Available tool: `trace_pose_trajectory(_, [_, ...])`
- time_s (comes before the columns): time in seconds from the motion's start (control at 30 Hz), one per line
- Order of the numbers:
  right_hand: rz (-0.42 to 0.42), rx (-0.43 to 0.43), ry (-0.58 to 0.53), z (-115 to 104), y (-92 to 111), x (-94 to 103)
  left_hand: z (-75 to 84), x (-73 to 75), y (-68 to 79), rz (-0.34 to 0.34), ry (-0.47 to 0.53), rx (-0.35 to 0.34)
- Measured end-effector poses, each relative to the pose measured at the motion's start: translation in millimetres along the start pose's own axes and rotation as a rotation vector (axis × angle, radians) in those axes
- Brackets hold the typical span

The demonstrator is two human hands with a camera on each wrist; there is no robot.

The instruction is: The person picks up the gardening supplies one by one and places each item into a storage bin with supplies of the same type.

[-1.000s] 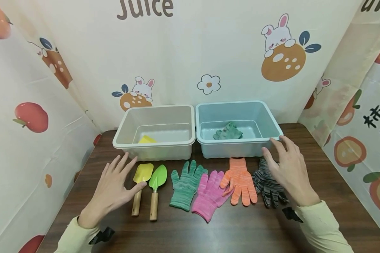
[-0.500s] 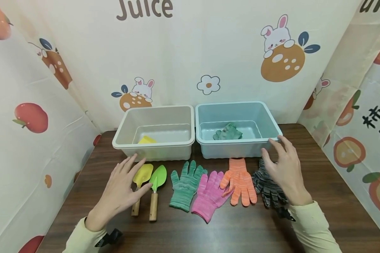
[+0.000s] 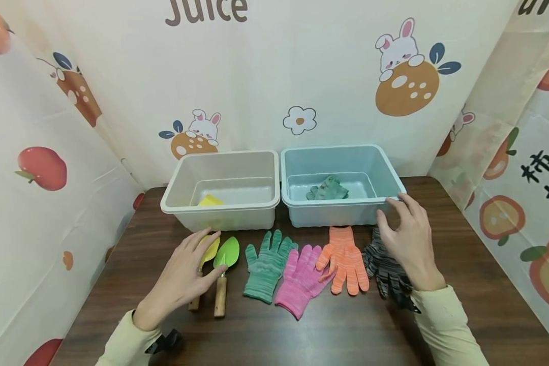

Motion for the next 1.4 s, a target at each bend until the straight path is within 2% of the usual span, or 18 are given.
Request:
trace_pose_trajectory(0.13, [0.020, -0.004, -0.003, 0, -2, 2.1, 5.3, 0.6, -4.4, -0.013, -0.007, -0.023])
trace_pose_trajectory(0.37, [0.023, -0.004, -0.013, 1, -5, 2.5, 11.3, -1.9, -9.7, -0.080, 0.042, 0.005])
trace_pose_trajectory(0.53, [0.026, -0.017, -0.008, 1, -8, 4.3, 17.5, -0.8, -16.4, -0.101, 0.054, -0.013])
trace_pose_trajectory(0.8, [0.030, 0.012, 0.002, -1, -14, 6.6, 26.8, -5.0, -23.6, -0.154, 0.075, -0.036])
trace_pose_trajectory(1.0, [0.012, -0.006, 0.048, 0, -14, 9.1, 35.8, -11.5, -29.5, -0.182, 0.067, -0.069])
trace_pose_trajectory(1.2, [-0.004, -0.007, 0.054, 0, -17, 7.7, 42.9, -14.4, -34.2, -0.174, 0.039, -0.121])
trace_pose_trajectory(1.4, [-0.001, -0.009, 0.057, 0, -18, 6.7, 47.0, -21.9, -37.9, -0.205, 0.019, -0.142])
Point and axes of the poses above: each hand's wrist, its own y-axis away from the middle knuckle, its own x-axis out of the back of the hand, z = x × y, the point moved 6 cm from there along -y, towards the middle knuckle, and after that the axes turned 13 degrees about -z, right-handed, at the moved point
